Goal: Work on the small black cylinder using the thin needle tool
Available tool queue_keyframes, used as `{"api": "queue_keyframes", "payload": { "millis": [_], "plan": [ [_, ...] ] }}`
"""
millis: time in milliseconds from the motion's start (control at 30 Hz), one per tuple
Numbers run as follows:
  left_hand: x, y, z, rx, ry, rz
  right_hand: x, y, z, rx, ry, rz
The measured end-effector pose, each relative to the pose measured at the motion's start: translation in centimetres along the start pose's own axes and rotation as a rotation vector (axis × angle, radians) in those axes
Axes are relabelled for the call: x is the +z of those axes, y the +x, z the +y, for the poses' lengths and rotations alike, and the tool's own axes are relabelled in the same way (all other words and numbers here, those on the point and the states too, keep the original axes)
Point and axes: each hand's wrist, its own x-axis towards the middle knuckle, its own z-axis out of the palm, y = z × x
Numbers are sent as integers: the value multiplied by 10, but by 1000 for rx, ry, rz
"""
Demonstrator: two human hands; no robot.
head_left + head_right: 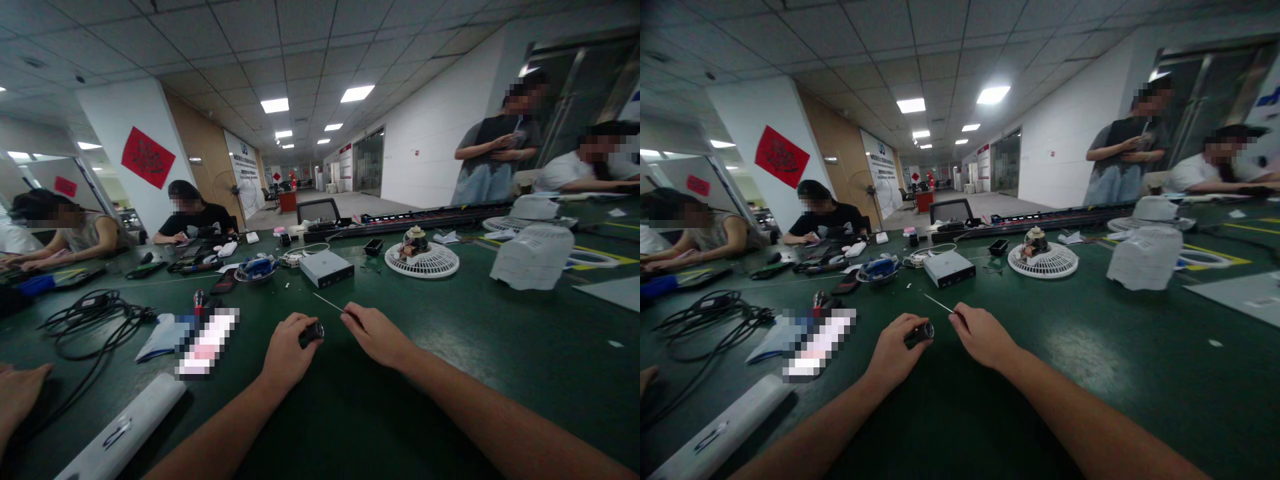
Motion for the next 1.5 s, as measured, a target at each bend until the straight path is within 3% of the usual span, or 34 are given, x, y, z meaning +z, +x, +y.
{"api": "queue_keyframes", "payload": {
  "millis": [200, 533, 733, 967, 1200, 1333, 1500],
  "plan": [
    [-2, 4, -10, -144, -27, 114, -18, 2, 15, -93, -199, -33],
    [0, 2, -6, -60, -84, 36, -13, -1, 8, -131, -273, -41],
    [-1, 1, -5, -92, -98, 6, -18, -3, 1, -170, -103, -131],
    [0, -1, -3, -18, -45, -20, -16, 1, 4, -105, -108, -30],
    [-2, 0, 0, -6, -47, -20, -14, 1, 7, -111, 14, -69],
    [-3, 1, 0, -15, -63, -15, -13, 2, 6, -81, -40, -8],
    [-3, -1, 2, -20, -89, -18, -13, -1, 3, -64, -62, -67]
  ]
}}
